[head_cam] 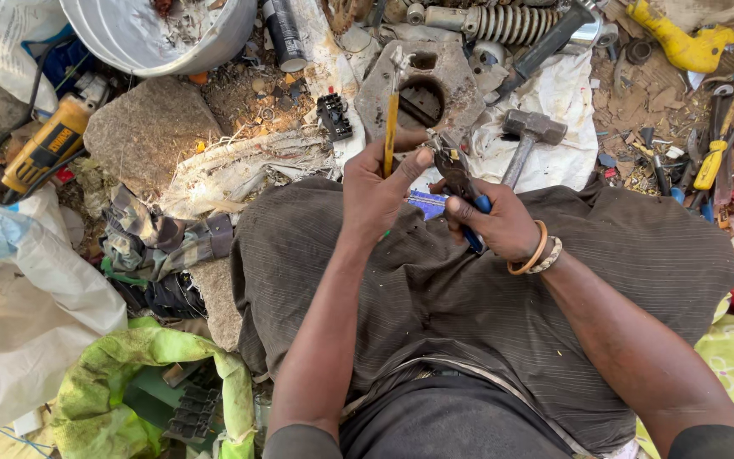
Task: The person is repairing a small electronic component using pliers, a hammer, and a screwdriver. They repeatedly strike the component with the hammer and use the screwdriver to adjust internal parts.
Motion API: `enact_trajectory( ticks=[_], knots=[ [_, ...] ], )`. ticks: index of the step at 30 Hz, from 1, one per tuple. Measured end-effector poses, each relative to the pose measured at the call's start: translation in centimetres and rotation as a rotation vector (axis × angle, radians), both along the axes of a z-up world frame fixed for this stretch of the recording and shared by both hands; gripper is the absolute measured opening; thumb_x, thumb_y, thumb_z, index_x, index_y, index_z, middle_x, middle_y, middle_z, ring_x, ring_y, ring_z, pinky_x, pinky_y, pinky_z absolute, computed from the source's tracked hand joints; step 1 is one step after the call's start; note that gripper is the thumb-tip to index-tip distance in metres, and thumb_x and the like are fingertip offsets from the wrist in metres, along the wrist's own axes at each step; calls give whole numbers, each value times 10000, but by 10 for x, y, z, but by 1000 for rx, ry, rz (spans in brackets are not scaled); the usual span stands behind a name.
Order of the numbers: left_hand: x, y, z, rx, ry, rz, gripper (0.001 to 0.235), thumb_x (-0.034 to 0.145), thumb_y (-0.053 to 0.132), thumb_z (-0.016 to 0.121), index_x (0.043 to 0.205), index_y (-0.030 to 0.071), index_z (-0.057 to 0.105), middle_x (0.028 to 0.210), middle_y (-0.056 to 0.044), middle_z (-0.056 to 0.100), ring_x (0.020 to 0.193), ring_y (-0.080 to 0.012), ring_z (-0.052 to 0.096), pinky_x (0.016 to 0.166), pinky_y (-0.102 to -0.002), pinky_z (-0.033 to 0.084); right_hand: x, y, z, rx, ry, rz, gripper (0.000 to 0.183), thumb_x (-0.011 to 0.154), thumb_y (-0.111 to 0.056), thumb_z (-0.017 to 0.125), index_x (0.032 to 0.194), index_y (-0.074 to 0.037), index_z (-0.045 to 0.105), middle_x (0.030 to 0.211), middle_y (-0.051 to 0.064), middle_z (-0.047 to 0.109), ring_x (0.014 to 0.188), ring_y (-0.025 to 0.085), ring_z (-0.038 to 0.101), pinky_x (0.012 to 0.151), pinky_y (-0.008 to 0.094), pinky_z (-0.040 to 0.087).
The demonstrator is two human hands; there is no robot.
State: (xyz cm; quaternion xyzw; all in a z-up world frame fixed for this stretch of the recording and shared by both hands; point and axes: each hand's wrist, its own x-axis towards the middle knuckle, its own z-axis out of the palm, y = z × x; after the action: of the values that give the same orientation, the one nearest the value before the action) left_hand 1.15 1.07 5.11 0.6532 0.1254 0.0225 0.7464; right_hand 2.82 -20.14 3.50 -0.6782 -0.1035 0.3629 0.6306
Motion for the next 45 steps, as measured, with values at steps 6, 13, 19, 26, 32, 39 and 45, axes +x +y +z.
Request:
enact_trajectory(
  ticks=[6, 13, 19, 26, 32, 39, 45],
  knots=[
    [-13, 4, -5, -125, 10, 149, 328, 929, 297, 777, 1138, 45, 752, 828, 13, 728, 557, -34, 513, 476, -205, 401, 11, 2, 6, 254, 130, 212, 606, 1045, -360, 537, 1512, 11, 434, 1380, 155, 635, 1307, 247, 593, 1110, 382, 464],
    [36, 126, 48, 432, -69, 564, 428, 1047, 465, 543, 973, 44, 568, 750, 20, 567, 550, -54, 562, 446, -229, 489, 20, -9, 8, 316, 165, 304, 588, 1063, -377, 525, 1490, 24, 478, 1367, 196, 677, 1296, 296, 635, 1117, 428, 467],
    [70, 180, 48, 290, -112, 390, 589, 1020, 589, 433, 1429, 166, 459, 805, 42, 666, 515, -23, 449, 370, -203, 379, 45, -40, -29, -77, -50, -230, 414, 1066, -340, 579, 1361, -50, 607, 1204, 99, 729, 1133, 200, 638, 1027, 390, 479],
    [-11, 60, 27, 525, 92, -45, 547, 1098, 560, 430, 1346, 150, 694, 717, -56, 591, 635, -163, 552, 596, -397, 480, 91, -97, -59, -1107, -591, -398, 379, 1051, -324, 714, 1294, -32, 716, 1124, 216, 713, 1067, 443, 657, 912, 557, 512],
    [-42, 38, 62, 942, -137, -268, 328, 1056, 417, 572, 1198, 154, 707, 877, -100, 722, 750, -319, 700, 637, -469, 530, 52, -41, -3, 55, -184, -335, 644, 963, -467, 679, 1406, -3, 615, 1220, 163, 684, 1071, 256, 697, 931, 387, 605],
    [-71, 64, 86, 1152, -30, -532, 317, 1029, 428, 577, 1081, 138, 695, 814, -111, 700, 725, -373, 666, 619, -510, 499, -5, 24, 63, -153, -228, 21, 236, 1050, -148, 595, 1221, -30, 706, 838, 64, 721, 693, 132, 658, 603, 260, 553],
    [-94, 83, 80, 621, 136, -687, 345, 996, 446, 580, 1040, 146, 743, 721, -148, 673, 729, -374, 671, 664, -506, 515, -45, 29, 71, -365, -828, 171, 195, 1014, -194, 642, 1141, -66, 715, 848, 88, 703, 667, 188, 665, 605, 325, 516]
  ],
)
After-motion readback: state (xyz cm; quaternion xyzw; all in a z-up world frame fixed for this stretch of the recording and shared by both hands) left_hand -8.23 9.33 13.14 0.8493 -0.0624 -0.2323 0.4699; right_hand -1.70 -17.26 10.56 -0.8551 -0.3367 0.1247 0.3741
